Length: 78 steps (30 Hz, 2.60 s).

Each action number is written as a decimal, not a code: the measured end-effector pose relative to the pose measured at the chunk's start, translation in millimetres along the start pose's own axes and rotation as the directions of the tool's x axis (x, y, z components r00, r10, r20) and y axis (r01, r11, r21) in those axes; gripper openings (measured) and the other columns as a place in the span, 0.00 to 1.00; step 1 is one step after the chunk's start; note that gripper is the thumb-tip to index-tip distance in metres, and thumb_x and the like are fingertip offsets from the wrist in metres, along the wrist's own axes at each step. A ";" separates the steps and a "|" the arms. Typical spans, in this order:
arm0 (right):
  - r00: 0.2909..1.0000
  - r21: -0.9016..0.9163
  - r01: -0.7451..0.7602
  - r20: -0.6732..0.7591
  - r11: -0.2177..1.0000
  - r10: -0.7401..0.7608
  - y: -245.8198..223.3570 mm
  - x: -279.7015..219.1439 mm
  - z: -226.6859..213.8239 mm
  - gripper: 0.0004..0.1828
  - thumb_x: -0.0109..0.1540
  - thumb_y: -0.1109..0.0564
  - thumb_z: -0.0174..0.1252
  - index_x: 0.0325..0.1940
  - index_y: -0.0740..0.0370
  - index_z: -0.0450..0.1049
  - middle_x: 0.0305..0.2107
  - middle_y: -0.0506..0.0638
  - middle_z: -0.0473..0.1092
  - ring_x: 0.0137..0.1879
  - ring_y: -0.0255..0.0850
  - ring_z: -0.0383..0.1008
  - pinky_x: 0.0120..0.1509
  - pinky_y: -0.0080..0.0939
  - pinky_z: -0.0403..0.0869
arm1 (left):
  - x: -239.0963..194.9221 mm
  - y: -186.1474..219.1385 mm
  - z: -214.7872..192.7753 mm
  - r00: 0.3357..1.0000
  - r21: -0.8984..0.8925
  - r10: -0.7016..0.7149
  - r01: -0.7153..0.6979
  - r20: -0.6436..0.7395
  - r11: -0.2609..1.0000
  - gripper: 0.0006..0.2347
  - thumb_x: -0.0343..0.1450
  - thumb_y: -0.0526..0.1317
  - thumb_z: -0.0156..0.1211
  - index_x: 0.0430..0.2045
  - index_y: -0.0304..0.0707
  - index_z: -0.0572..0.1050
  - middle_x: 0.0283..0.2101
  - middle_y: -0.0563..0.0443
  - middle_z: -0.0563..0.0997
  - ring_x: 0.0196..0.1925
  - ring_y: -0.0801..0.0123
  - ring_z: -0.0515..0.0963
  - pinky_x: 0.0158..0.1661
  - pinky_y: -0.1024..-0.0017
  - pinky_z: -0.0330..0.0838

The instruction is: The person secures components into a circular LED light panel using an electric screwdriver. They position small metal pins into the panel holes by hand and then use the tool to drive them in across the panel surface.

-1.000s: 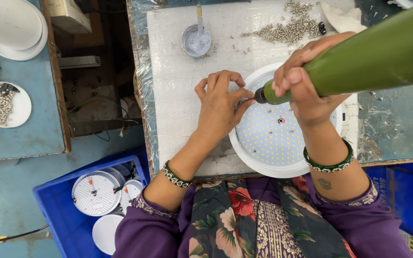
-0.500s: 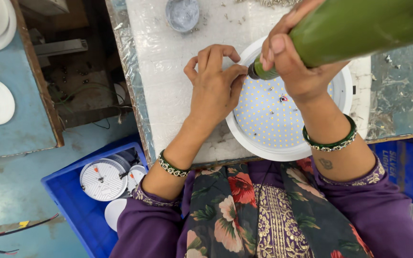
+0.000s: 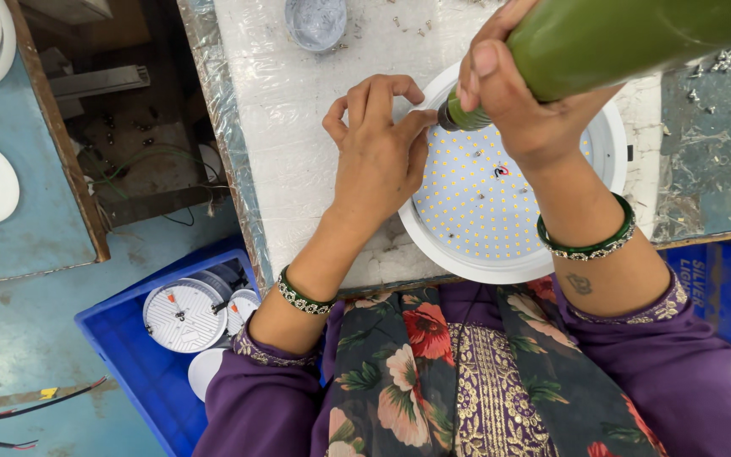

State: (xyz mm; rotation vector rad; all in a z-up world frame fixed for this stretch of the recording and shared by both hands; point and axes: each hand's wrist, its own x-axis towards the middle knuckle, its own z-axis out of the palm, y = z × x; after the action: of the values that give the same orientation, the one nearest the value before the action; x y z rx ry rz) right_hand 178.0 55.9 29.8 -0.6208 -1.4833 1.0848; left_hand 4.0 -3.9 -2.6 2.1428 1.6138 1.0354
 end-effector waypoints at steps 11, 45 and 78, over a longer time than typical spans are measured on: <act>0.999 -0.065 -0.028 0.041 0.998 0.030 1.1 10.8 7.5 0.10 0.75 0.74 0.58 0.54 0.74 0.62 0.38 0.56 0.72 0.33 0.40 0.76 0.37 0.36 0.77 | -1.4 -0.4 1.3 0.990 0.017 -0.136 0.136 0.034 0.991 0.20 0.70 0.38 0.63 0.57 0.40 0.70 0.47 0.48 0.69 0.49 0.58 0.69 0.46 0.58 0.56; 0.980 0.066 -0.011 -0.197 0.998 0.024 -78.5 2.6 -78.6 0.12 0.70 0.72 0.57 0.54 0.69 0.62 0.28 0.56 0.64 0.27 0.43 0.70 0.35 0.44 0.73 | 14.5 6.8 4.0 0.930 0.352 0.324 -0.365 0.171 0.862 0.03 0.69 0.34 0.61 0.31 0.47 0.78 0.40 0.59 0.77 0.57 0.69 0.73 0.67 0.53 0.49; 0.913 -0.253 -0.035 -0.401 0.967 -0.072 -199.2 -77.4 -165.8 0.14 0.63 0.70 0.67 0.48 0.72 0.70 0.31 0.55 0.73 0.31 0.38 0.76 0.34 0.33 0.74 | 132.4 142.8 191.9 0.860 -0.208 0.453 -0.411 0.233 0.888 0.04 0.70 0.35 0.60 0.33 0.35 0.79 0.37 0.41 0.78 0.41 0.52 0.80 0.39 0.57 0.76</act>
State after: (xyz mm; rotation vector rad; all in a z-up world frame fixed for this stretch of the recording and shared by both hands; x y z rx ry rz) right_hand 391.3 -49.9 158.1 -0.9509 -1.2619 0.6955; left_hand 254.1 106.6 -4.0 2.4704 0.9134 0.8823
